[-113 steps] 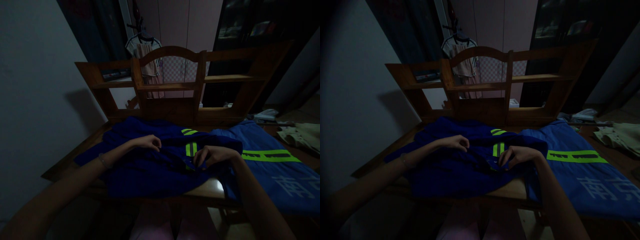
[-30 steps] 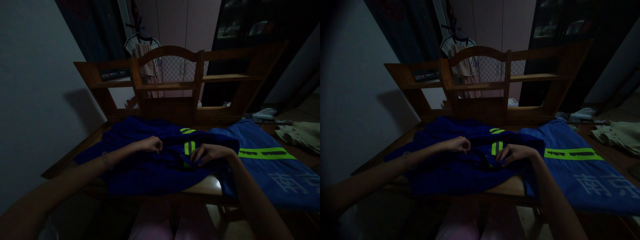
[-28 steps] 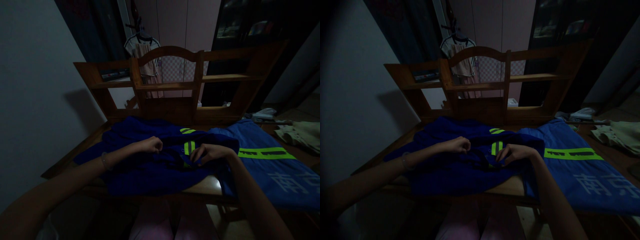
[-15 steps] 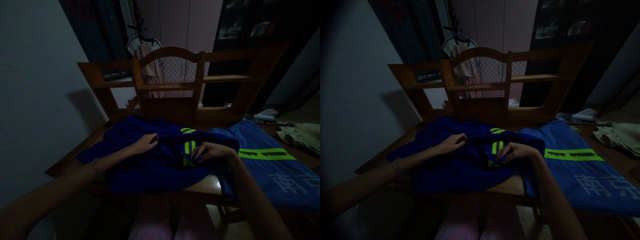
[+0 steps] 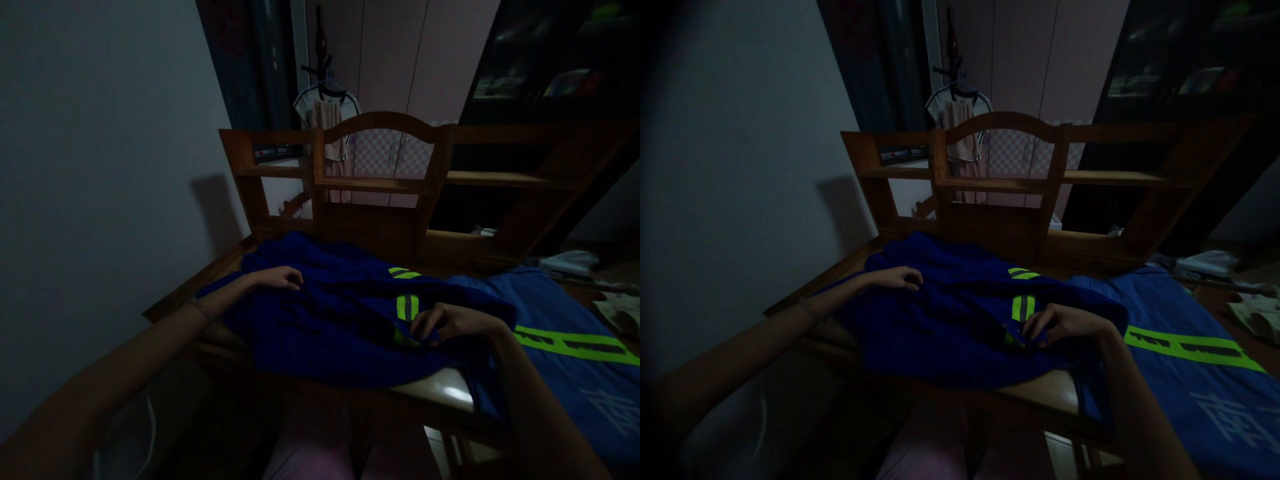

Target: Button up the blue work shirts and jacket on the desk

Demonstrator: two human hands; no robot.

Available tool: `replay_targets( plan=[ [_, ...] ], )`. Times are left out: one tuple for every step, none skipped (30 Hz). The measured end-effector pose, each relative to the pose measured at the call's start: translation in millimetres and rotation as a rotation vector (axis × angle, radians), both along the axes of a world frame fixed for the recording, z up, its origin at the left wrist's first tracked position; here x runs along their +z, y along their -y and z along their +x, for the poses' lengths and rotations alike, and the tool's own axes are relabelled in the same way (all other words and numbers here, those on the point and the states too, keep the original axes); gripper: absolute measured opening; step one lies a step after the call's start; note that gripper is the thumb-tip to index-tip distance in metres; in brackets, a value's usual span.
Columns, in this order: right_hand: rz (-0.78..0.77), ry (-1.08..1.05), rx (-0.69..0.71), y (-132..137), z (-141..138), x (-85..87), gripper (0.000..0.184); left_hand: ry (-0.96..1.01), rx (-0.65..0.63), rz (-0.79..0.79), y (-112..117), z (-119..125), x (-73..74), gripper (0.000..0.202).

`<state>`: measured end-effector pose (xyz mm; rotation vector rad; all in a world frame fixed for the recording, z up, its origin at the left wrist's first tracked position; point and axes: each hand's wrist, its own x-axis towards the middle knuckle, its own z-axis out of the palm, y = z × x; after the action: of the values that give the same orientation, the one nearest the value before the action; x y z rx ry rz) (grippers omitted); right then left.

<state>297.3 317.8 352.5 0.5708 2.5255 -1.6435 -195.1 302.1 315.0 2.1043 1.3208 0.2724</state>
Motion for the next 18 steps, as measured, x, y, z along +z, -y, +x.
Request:
replay_targets(
  plan=[
    [0.009,0.010,-0.009,-0.4,-0.6,-0.6,0.028,0.027,0.004,-0.038,-1.3,-0.1,-1.8,0.035],
    [0.018,0.018,-0.019,-0.5,-1.0,-1.1,0.028,0.051,0.010,-0.065,-2.7,0.9,-3.3,0.037],
    [0.025,0.021,-0.034,-0.1,-1.4,-1.5,0.028,0.070,0.015,-0.077,-4.3,2.4,-4.9,0.039],
    [0.027,0.019,-0.049,0.6,-1.5,-1.9,0.028,0.082,0.019,-0.077,-6.1,4.0,-6.5,0.039],
    [0.027,0.013,-0.068,1.7,-1.6,-2.3,0.027,0.088,0.021,-0.073,-8.0,5.3,-8.1,0.040],
    [0.025,0.003,-0.090,3.0,-1.6,-2.7,0.026,0.094,0.024,-0.074,-10.0,6.1,-9.6,0.040],
    [0.022,-0.008,-0.114,4.4,-1.5,-3.1,0.025,0.099,0.026,-0.079,-12.1,6.3,-11.0,0.040],
    [0.019,-0.012,-0.130,5.6,-1.5,-3.5,0.025,0.100,0.027,-0.088,-14.2,6.0,-12.0,0.041],
    [0.017,-0.011,-0.140,6.7,-1.5,-4.0,0.024,0.099,0.026,-0.099,-16.1,5.1,-12.7,0.042],
    [0.015,-0.005,-0.145,7.4,-1.5,-4.6,0.024,0.095,0.023,-0.113,-18.0,4.1,-13.0,0.042],
    [0.015,0.000,-0.146,7.8,-1.7,-5.2,0.025,0.089,0.016,-0.128,-19.6,2.9,-12.7,0.042],
    [0.015,0.005,-0.140,7.9,-1.8,-5.7,0.025,0.082,0.007,-0.144,-21.0,2.0,-12.0,0.042],
    [0.017,0.003,-0.136,7.9,-2.0,-6.2,0.024,0.075,-0.005,-0.160,-22.0,1.2,-11.0,0.042],
    [0.019,-0.004,-0.133,7.8,-2.2,-6.6,0.024,0.069,-0.016,-0.172,-22.8,0.9,-9.8,0.041],
    [0.020,-0.013,-0.133,7.7,-2.3,-6.9,0.023,0.065,-0.028,-0.182,-23.2,0.8,-8.5,0.041],
    [0.019,-0.018,-0.133,7.7,-2.5,-7.1,0.023,0.061,-0.038,-0.188,-23.5,1.0,-7.3,0.041],
    [0.017,-0.024,-0.137,7.7,-2.6,-7.1,0.023,0.058,-0.047,-0.191,-23.8,1.3,-6.3,0.040],
    [0.015,-0.028,-0.139,7.9,-2.6,-6.9,0.023,0.055,-0.054,-0.191,-24.0,1.6,-5.6,0.040]
  ],
)
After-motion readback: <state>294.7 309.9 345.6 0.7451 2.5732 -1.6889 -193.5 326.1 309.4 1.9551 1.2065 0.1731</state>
